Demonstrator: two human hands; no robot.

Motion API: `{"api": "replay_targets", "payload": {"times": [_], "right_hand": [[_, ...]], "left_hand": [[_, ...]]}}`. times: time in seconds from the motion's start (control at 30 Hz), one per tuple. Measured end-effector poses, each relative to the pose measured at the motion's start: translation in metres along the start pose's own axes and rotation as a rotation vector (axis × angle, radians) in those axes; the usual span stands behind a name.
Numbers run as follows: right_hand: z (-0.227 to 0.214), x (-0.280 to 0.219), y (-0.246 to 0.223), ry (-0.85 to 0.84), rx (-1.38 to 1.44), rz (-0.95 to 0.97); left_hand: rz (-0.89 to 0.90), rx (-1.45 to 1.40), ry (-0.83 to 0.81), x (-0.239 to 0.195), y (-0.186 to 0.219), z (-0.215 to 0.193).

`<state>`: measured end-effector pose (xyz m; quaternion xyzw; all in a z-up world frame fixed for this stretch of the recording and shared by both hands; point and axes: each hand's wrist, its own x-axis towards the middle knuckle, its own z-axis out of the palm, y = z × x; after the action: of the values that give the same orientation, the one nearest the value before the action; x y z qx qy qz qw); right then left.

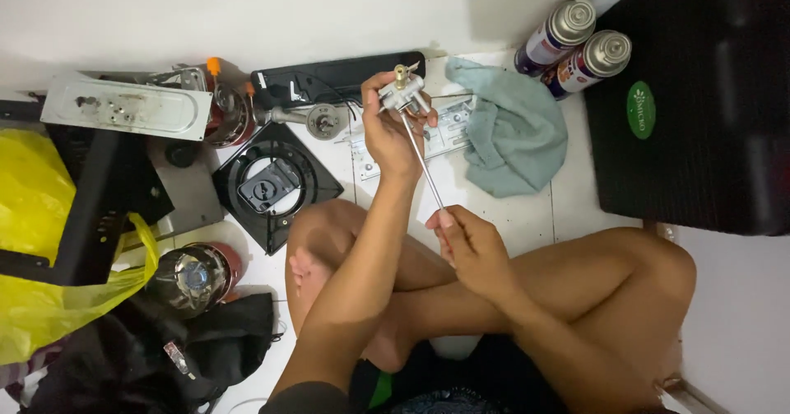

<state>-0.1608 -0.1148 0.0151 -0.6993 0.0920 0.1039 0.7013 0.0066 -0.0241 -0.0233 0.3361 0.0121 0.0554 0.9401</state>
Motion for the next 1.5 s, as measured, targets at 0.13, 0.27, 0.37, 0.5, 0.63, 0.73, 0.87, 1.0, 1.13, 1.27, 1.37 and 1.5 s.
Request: {"api": "replay_targets", "payload": {"times": [0.13, 0.27, 0.37, 0.5, 0.63, 0.73, 0.87, 1.0, 1.13, 1.27, 1.37, 1.5], "right_hand": [[0.01, -0.002, -0.011, 0.284, -0.498, -0.294], [0.012, 0.0, 0.003, 0.241, -0.241, -0.234], [0.01, 0.002, 0.009, 0.096, 0.279, 0.044], [0.003, -0.001, 0.004, -0.009, 0.518, 0.262], [0.004, -0.008, 0.006, 0.057, 0.456, 0.228], [0.006, -0.016, 0.005, 0.076, 0.503, 0.253], [0.01, -0.021, 0.008, 0.099, 0.629, 0.311], [0.013, -0.017, 0.006, 0.051, 0.611, 0.321], [0.005, -0.007, 0.018, -0.002, 0.624, 0.361], [-0.003, -0.001, 0.016, -0.148, 0.732, 0.45], [-0.005, -0.002, 0.026, -0.141, 0.686, 0.362], [-0.004, 0.0, 0.019, -0.032, 0.293, 0.094]], "left_hand": [[0.022, -0.007, -0.009, 0.0, -0.007, 0.0], [0.028, -0.009, 0.004, -0.001, -0.008, -0.003], [0.014, 0.006, 0.016, -0.004, -0.003, 0.002], [-0.007, 0.007, 0.03, -0.007, 0.0, 0.0], [0.013, -0.008, 0.029, -0.013, 0.003, 0.0], [0.017, 0.0, 0.062, -0.016, -0.001, 0.0], [-0.053, -0.042, 0.089, -0.019, -0.016, -0.004], [-0.096, -0.045, 0.096, -0.017, -0.014, -0.004], [-0.108, -0.049, 0.089, -0.012, -0.019, -0.008], [-0.112, -0.054, 0.046, -0.006, -0.012, -0.005], [-0.117, -0.042, 0.029, -0.003, -0.012, -0.01], [-0.063, -0.002, 0.013, -0.001, 0.0, -0.007]]}}
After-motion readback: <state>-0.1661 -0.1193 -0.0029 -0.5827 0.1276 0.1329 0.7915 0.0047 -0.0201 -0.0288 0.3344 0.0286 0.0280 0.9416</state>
